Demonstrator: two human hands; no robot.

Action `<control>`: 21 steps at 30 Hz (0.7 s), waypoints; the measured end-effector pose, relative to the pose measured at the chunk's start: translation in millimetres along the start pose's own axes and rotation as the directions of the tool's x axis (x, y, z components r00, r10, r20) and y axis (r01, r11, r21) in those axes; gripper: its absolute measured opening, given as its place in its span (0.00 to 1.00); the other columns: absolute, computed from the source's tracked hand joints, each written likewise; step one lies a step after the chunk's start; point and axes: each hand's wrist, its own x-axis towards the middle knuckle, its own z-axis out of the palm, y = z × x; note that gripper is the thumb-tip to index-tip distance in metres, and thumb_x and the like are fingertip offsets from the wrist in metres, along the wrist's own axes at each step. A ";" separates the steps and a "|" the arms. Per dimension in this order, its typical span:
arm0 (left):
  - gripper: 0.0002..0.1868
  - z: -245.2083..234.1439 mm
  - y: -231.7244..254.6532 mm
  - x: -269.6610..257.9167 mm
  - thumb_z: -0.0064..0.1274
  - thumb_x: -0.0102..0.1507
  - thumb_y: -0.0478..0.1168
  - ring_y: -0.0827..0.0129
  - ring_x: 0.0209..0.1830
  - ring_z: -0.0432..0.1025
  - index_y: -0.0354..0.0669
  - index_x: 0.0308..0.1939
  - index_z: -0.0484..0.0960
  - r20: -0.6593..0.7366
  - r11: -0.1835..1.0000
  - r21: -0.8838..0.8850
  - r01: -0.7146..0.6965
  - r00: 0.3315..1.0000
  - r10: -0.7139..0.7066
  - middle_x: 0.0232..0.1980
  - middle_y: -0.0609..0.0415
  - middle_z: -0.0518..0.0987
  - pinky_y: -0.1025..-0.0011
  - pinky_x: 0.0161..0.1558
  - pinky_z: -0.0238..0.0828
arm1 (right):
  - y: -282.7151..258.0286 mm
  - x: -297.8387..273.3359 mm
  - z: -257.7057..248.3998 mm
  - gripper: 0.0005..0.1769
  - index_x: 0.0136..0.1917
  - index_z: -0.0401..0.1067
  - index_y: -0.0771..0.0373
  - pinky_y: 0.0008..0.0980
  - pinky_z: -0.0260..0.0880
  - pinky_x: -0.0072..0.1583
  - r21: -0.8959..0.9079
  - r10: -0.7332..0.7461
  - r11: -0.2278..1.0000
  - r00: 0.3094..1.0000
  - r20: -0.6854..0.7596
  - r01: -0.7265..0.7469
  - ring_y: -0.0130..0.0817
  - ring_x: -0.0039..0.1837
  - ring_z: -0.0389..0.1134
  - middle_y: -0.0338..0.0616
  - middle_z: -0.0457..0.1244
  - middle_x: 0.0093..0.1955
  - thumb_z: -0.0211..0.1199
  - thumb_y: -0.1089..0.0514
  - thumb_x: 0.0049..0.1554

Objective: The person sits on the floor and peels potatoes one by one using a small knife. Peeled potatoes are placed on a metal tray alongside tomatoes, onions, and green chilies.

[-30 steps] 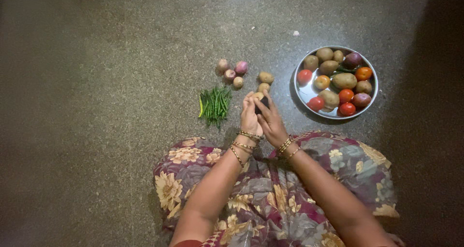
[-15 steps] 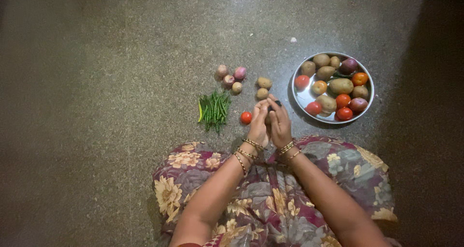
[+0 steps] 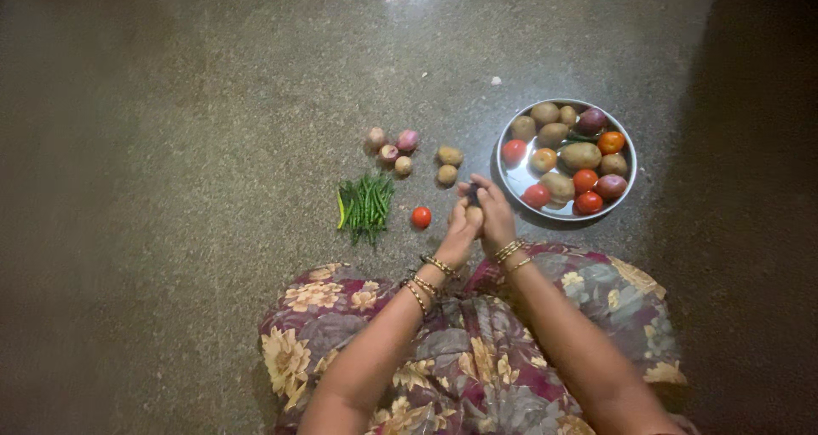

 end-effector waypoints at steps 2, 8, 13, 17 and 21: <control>0.28 -0.2 13.9 -1.7 0.42 0.71 0.49 0.63 0.68 0.62 0.46 0.73 0.57 0.007 0.969 -0.228 0.100 0.995 -0.101 0.68 0.50 0.65 0.65 0.67 0.64 | -7.1 -9.1 9.1 0.24 0.75 0.59 0.63 0.37 0.65 0.68 -0.193 -0.126 0.973 0.992 0.029 0.129 0.39 0.68 0.65 0.53 0.64 0.69 0.47 0.54 0.68; 0.20 -24.4 40.2 5.9 0.34 0.74 0.44 0.62 0.67 0.65 0.42 0.69 0.66 -0.122 0.713 -0.699 0.046 0.976 -0.183 0.68 0.50 0.70 0.62 0.69 0.64 | -16.0 -39.3 41.5 0.27 0.77 0.59 0.64 0.45 0.50 0.78 -0.665 -0.377 0.580 0.879 0.292 0.470 0.49 0.81 0.53 0.54 0.55 0.80 0.49 0.58 0.67; 0.19 -38.1 18.7 15.2 0.36 0.75 0.43 0.63 0.69 0.66 0.40 0.67 0.70 -0.179 0.680 -0.724 -0.112 0.983 -0.028 0.68 0.51 0.72 0.62 0.71 0.62 | -21.5 -44.9 45.9 0.27 0.76 0.61 0.65 0.46 0.45 0.81 -0.673 -0.413 0.381 0.768 0.490 0.634 0.53 0.84 0.48 0.56 0.52 0.81 0.50 0.61 0.64; 0.20 -29.8 12.3 8.8 0.35 0.75 0.44 0.64 0.68 0.67 0.40 0.67 0.70 -0.082 0.662 -0.749 -0.038 0.996 -0.035 0.67 0.51 0.72 0.62 0.70 0.62 | -26.2 -45.0 42.3 0.24 0.73 0.64 0.64 0.46 0.48 0.79 -0.696 -0.458 0.354 0.764 0.454 0.625 0.52 0.82 0.51 0.55 0.56 0.79 0.51 0.61 0.65; 0.20 -15.7 15.9 -2.3 0.36 0.75 0.46 0.64 0.67 0.68 0.41 0.67 0.69 0.004 0.662 -0.746 0.068 0.995 -0.098 0.66 0.51 0.73 0.63 0.69 0.64 | -25.3 -35.2 32.9 0.18 0.68 0.70 0.63 0.43 0.57 0.75 -0.699 -0.494 0.430 0.797 0.348 0.571 0.51 0.78 0.60 0.53 0.64 0.72 0.51 0.60 0.67</control>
